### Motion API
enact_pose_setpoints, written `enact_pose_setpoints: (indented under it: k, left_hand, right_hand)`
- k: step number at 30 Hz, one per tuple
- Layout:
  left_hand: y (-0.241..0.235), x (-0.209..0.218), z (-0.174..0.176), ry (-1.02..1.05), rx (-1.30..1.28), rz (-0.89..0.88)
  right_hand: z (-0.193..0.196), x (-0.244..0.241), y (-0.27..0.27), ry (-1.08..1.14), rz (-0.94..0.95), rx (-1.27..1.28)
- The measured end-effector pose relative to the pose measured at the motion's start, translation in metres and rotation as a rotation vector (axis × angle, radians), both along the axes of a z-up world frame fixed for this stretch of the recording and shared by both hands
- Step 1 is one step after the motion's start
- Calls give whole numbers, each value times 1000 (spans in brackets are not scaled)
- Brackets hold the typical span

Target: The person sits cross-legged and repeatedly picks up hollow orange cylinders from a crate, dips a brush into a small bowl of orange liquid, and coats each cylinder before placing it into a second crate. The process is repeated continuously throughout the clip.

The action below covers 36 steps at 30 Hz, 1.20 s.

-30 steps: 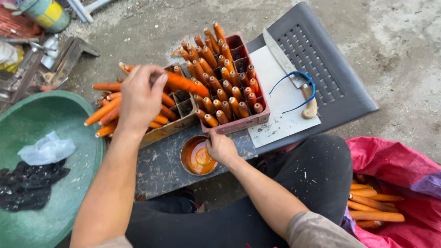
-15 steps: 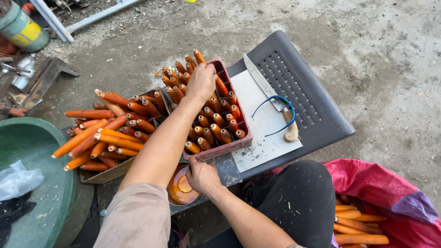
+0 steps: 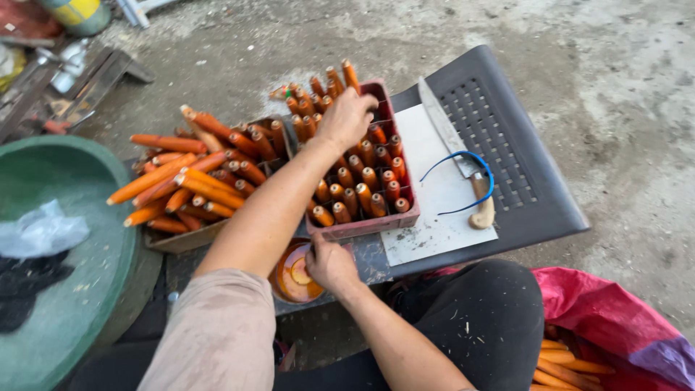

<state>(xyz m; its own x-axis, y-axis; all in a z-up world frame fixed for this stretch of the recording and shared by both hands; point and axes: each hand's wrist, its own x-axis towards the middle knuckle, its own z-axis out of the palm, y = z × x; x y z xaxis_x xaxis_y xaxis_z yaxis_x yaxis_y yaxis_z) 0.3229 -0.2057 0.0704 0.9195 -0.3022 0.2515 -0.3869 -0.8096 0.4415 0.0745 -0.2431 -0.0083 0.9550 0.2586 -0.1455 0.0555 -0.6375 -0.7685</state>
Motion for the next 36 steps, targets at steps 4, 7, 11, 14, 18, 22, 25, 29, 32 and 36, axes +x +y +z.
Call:
enact_pose_setpoints:
  k: [4,7,11,14,18,22,25,29,32,36]
  left_hand:
    - [83,-29,23,-130,-73,33]
    - [157,-62,33,-57,139,237]
    - [217,-116,17,214,463,341]
    - [227,-141,3,213,445,336]
    - [231,-145,6,116,375,438]
    - [261,-151,17,-30,433,595]
    - [275,-158,25,49,407,524]
    - [278,-177,40,-78,167,478]
    - [284,-206,63,-231,79,411]
    - [270,-281,64,-196,-56,420]
  right_hand:
    - [-8,-1,-1,-89,-4,-5]
    - [-9,1,-1,-56,-14,12]
    - [-9,4,1,0,-29,37]
    - [-9,0,4,-16,-26,56]
    - [-8,-3,9,-65,-40,62]
    - [-17,-4,8,-30,-32,29]
    - [-22,1,5,-23,-38,43]
    - [-29,4,3,-70,-68,94]
    - [-37,10,5,-9,-139,238]
    - [-45,4,4,180,-239,354]
